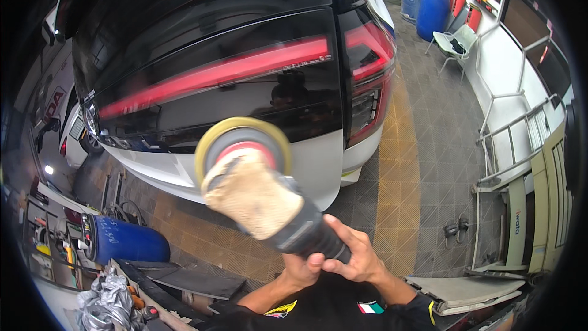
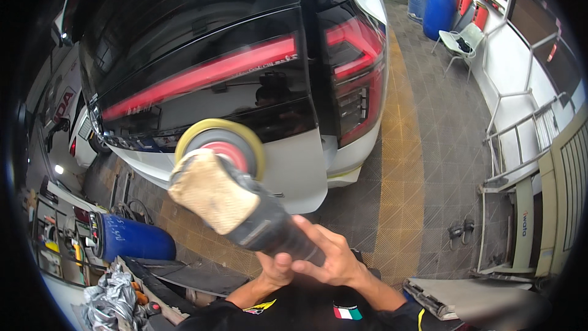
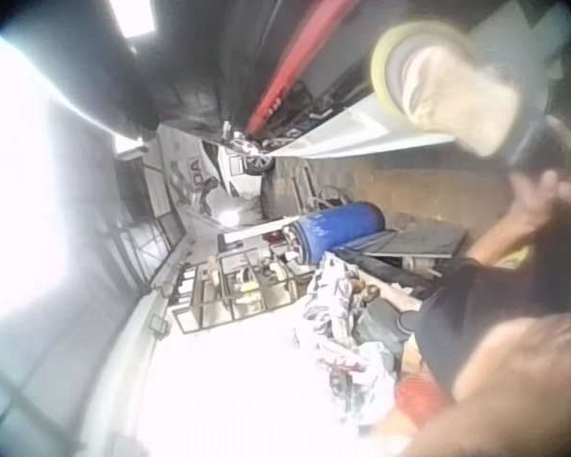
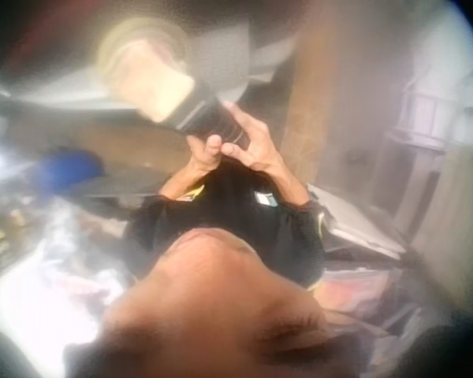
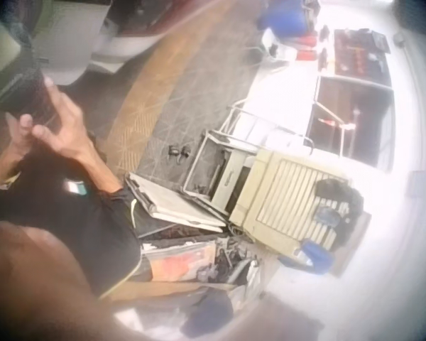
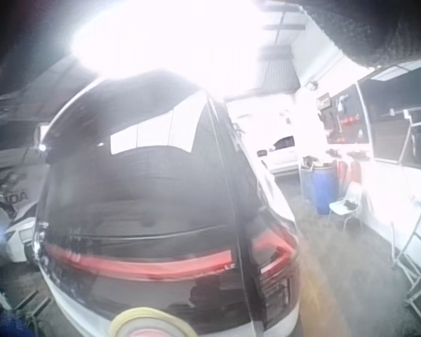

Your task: The person uses a rotary polisher with a buffing pad to polish the rear bumper of a white car. They systematically move the tool across the surface, working around the taillights and the 'NISSAN' and 'ZERO' emblems, and later move to the side of the vehicle.

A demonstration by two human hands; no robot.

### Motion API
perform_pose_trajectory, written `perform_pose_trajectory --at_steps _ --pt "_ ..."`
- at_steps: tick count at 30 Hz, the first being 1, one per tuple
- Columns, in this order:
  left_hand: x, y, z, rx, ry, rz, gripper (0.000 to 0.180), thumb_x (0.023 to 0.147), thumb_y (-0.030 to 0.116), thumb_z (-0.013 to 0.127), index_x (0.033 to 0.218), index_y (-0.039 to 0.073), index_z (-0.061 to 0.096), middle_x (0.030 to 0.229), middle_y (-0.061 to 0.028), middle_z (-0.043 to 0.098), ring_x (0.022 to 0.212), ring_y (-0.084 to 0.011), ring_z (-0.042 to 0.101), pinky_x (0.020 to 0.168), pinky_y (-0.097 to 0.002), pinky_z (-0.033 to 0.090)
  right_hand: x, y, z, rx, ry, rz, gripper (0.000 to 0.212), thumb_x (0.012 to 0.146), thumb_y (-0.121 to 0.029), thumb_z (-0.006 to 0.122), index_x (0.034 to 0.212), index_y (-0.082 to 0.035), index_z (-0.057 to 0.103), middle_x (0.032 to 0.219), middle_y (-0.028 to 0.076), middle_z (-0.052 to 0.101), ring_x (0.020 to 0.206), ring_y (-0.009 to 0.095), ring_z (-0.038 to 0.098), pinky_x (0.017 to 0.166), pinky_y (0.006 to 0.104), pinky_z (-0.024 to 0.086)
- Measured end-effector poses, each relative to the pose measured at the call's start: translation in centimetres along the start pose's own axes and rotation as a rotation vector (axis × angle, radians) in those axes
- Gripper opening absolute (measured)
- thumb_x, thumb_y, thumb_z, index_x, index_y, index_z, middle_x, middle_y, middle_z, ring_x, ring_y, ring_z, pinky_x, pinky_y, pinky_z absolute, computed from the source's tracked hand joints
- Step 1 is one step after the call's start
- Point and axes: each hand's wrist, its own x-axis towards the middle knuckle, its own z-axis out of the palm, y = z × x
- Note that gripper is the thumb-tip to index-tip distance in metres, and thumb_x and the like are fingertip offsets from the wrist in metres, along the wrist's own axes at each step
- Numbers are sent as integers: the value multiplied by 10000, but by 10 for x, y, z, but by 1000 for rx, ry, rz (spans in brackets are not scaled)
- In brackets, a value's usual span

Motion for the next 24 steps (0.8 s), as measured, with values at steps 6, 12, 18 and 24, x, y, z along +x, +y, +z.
perform_pose_trajectory --at_steps 6,12,18,24 --pt "-10 -4 7 -128 103 -3 857 892 624 673 1374 -50 452 1285 -177 562 1123 -271 615 951 -404 522 22 -10 -14 -73 -186 -70 779 869 -358 784 1501 -50 449 1333 218 619 1025 348 684 870 398 580" --pt "-4 -28 31 -99 -68 14 846 922 593 655 1424 -36 395 1318 -185 545 1152 -294 608 951 -420 536 -8 -3 -43 -163 -43 -34 811 836 -390 813 1482 -37 472 1302 249 627 1002 371 689 850 401 578" --pt "-4 -46 57 -201 -433 -77 818 942 475 698 1483 -29 347 1435 -165 478 1287 -245 524 1049 -391 479 -49 -17 -67 -225 147 48 855 850 -460 790 1498 -29 437 1299 288 624 1020 395 698 860 424 570" --pt "-2 -25 88 -260 -408 -170 606 936 324 725 1365 -52 518 1322 -167 595 1213 -268 582 1047 -402 444 -71 -30 -82 -174 222 209 869 892 -492 733 1500 32 402 1231 310 645 1073 412 694 893 420 546"
